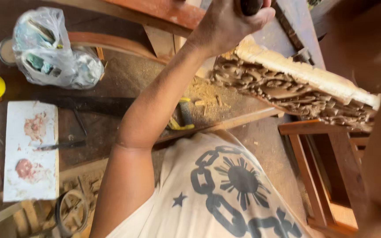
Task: The person carves a decorative floral pattern into a piece of wood using a chisel and a hammer. They repeatedly strike the chisel to remove wood chips and refine the design on the workbench.
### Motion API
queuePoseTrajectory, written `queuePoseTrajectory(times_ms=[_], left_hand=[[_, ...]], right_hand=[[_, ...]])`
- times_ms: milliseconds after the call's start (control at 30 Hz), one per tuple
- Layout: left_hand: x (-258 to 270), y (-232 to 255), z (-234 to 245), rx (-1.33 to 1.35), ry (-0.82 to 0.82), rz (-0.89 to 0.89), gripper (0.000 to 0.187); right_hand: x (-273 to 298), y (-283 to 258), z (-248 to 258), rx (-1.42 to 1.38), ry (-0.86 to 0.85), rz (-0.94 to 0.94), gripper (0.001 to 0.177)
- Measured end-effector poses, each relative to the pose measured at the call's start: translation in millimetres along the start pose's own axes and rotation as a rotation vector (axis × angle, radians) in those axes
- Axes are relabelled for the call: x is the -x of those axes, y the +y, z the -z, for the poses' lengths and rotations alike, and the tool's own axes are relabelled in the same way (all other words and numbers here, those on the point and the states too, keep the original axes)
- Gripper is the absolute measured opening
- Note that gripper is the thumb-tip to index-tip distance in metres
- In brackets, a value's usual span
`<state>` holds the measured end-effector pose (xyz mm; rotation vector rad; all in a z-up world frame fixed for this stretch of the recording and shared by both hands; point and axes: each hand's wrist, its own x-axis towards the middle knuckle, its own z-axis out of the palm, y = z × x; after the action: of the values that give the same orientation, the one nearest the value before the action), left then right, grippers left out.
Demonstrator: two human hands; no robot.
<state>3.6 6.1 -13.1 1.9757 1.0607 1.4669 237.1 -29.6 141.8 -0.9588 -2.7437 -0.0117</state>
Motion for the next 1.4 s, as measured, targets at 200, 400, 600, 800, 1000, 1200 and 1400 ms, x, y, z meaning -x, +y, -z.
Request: queuePoseTrajectory(times_ms=[200, 400, 600, 800, 1000, 1200, 1400], left_hand=[[-13, -3, 4, 0.082, -0.026, -0.1, 0.021], [-7, 2, 5, 0.087, -0.05, 0.014, 0.017], [-1, -5, -1, 0.183, -0.07, -0.001, 0.017], [-1, 1, 8, 0.237, -0.114, 0.044, 0.033], [-14, -7, 37, 0.489, -0.466, 0.051, 0.047], [-22, 2, 48, 0.449, -0.51, 0.151, 0.049], [-28, 25, 93, 0.146, -0.465, 0.443, 0.044]], right_hand=[[-2, 4, 3, 0.014, 0.031, -0.003, 0.03], [2, 19, 9, -0.024, 0.044, -0.036, 0.03], [10, 11, -2, -0.069, 0.01, -0.052, 0.029], [-1, 10, 3, -0.042, 0.06, -0.01, 0.028], [9, 14, -1, -0.113, 0.073, -0.069, 0.028], [9, 9, -7, -0.084, 0.058, -0.025, 0.028], [7, 16, -11, -0.123, 0.062, -0.057, 0.027]])
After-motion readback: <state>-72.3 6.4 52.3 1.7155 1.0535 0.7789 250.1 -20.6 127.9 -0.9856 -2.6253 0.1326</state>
